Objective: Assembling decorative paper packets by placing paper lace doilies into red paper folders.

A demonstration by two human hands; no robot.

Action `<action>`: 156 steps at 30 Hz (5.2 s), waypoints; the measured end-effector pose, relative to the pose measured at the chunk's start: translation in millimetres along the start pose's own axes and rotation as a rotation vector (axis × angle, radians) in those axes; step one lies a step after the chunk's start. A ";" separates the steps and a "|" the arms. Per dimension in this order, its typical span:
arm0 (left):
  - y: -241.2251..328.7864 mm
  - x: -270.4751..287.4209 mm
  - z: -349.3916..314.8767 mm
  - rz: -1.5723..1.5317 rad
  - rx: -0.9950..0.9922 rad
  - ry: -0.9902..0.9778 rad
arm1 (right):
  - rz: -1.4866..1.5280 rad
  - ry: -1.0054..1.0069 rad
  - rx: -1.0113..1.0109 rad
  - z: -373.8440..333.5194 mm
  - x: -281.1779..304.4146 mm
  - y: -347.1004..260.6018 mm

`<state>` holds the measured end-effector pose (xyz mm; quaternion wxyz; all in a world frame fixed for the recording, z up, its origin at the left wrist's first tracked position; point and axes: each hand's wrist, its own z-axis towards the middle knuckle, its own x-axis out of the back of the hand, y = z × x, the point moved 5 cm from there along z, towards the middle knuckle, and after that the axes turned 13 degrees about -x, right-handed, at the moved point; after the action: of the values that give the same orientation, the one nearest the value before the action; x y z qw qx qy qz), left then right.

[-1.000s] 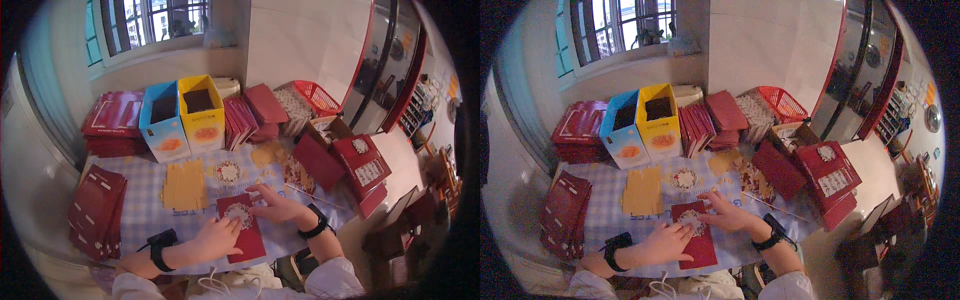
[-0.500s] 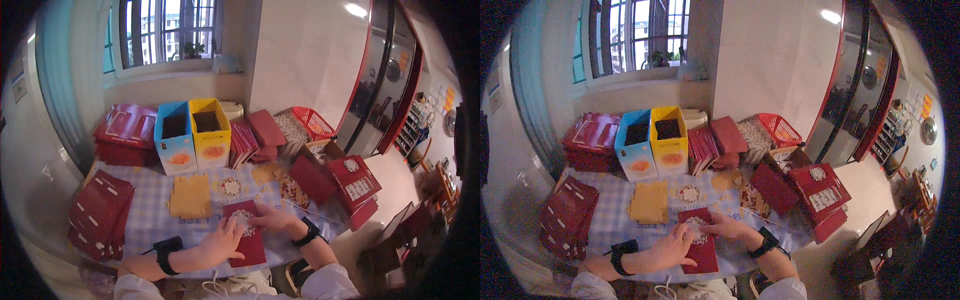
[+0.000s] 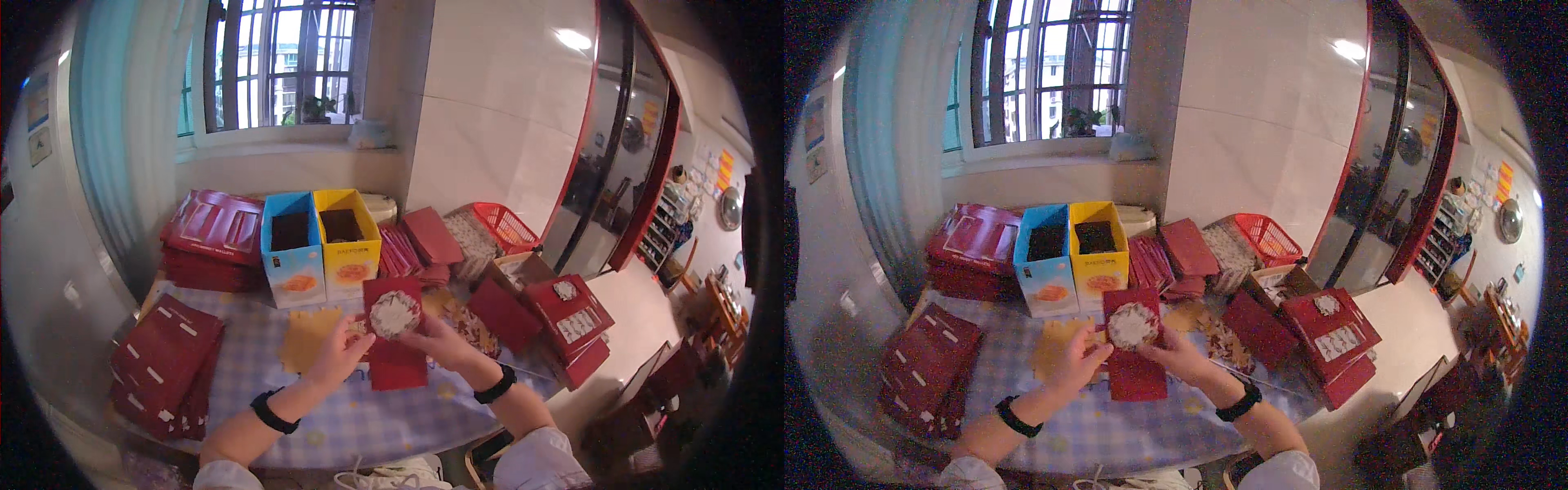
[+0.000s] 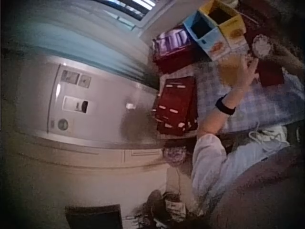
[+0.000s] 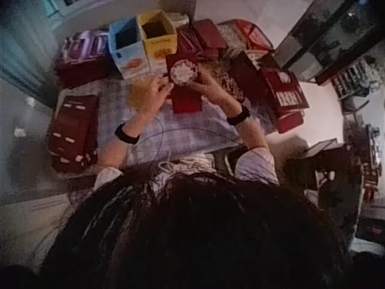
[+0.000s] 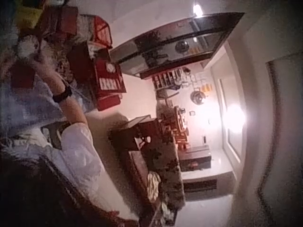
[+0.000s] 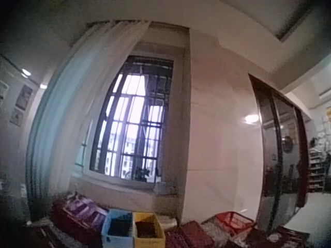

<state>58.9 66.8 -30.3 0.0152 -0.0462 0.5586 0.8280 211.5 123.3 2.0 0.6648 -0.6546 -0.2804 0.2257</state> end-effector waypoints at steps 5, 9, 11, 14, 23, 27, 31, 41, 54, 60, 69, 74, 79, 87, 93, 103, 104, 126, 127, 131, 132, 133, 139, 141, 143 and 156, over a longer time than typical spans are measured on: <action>-5.9 -1.4 33.1 0.447 0.079 -0.273 | 0.247 0.380 0.121 31.2 78.8 -4.0; -44.1 -18.0 83.5 0.410 0.148 -0.338 | 0.325 0.420 0.198 59.5 119.7 -5.3; -56.9 -25.5 108.1 0.729 0.121 -0.334 | 0.244 0.507 0.132 72.6 142.6 8.1; -112.3 -8.8 130.2 0.806 0.180 -0.436 | 0.149 0.548 0.116 83.7 116.4 -7.6; -126.0 -48.2 144.2 0.911 0.087 -0.458 | -0.534 0.849 0.232 107.1 132.1 -25.8; -167.8 -6.3 151.0 0.816 0.346 -0.423 | -0.660 0.701 0.052 146.4 95.7 -43.3; -95.6 -44.6 120.0 0.807 0.074 -0.508 | -0.832 0.584 -0.041 182.7 104.6 -26.0; -159.8 -32.5 134.8 1.140 -0.277 -0.572 | -0.837 0.535 -0.152 229.3 78.7 21.2; 3.0 6.2 64.4 1.267 0.124 -0.740 | -1.306 0.470 0.110 144.9 89.5 -41.3; -5.3 79.3 61.3 1.536 -0.225 -0.370 | -1.370 0.484 -0.122 50.6 143.5 -43.7; -5.7 126.0 66.5 1.329 -0.076 -0.282 | -1.525 0.700 -0.459 -50.2 175.2 -12.0; -0.8 107.9 56.3 1.388 -0.117 -0.303 | -1.456 0.685 -0.415 -55.1 197.9 10.3; 51.5 43.5 36.0 1.326 -0.226 -0.271 | -1.325 0.723 -0.386 -64.2 203.6 22.5; 53.0 26.4 25.2 1.269 -0.340 -0.326 | -1.192 0.938 -0.256 -74.6 183.2 -19.6; 49.4 20.3 23.6 0.982 -0.419 -0.214 | -0.573 0.760 -0.009 -56.4 115.3 -52.4; 55.3 -6.3 10.9 -0.194 -0.034 -0.224 | 0.152 0.045 -0.013 -2.2 5.3 -28.4; 54.1 -3.5 11.0 -0.218 0.032 -0.158 | 0.053 0.135 0.098 4.4 4.8 -28.7; 15.8 7.9 9.9 -0.418 0.198 0.031 | -0.644 0.199 0.446 -2.0 -40.8 -4.4; 22.0 6.3 10.6 -0.316 0.146 0.019 | -0.749 0.205 0.431 -3.1 -43.3 -4.4; 21.7 6.9 8.4 -0.223 0.105 0.070 | -1.062 0.293 0.420 -5.6 -53.6 -9.6; 21.3 9.5 8.7 -0.223 0.105 0.071 | -1.062 0.292 0.420 -2.5 -50.6 -7.1; 23.3 11.9 10.4 -0.330 0.095 0.024 | -0.987 0.323 0.455 2.1 -42.6 -4.2; 67.5 50.4 22.9 0.303 -0.255 -0.058 | -0.751 0.515 0.550 0.5 -0.6 -20.8; 95.6 48.3 17.9 0.665 -0.494 -0.018 | -0.694 0.344 0.692 -2.3 0.7 -24.0; 106.5 26.6 7.2 0.892 -0.674 -0.453 | -0.554 0.215 0.671 -0.8 -4.4 -21.8; 42.0 -59.8 -82.2 1.196 -1.190 -0.957 | -1.040 0.360 0.405 7.3 20.2 -3.0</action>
<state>120.2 -23.5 -16.5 -0.2084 0.5871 -0.0858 0.7775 221.3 142.1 6.4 0.8374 -0.3189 -0.3985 -0.1957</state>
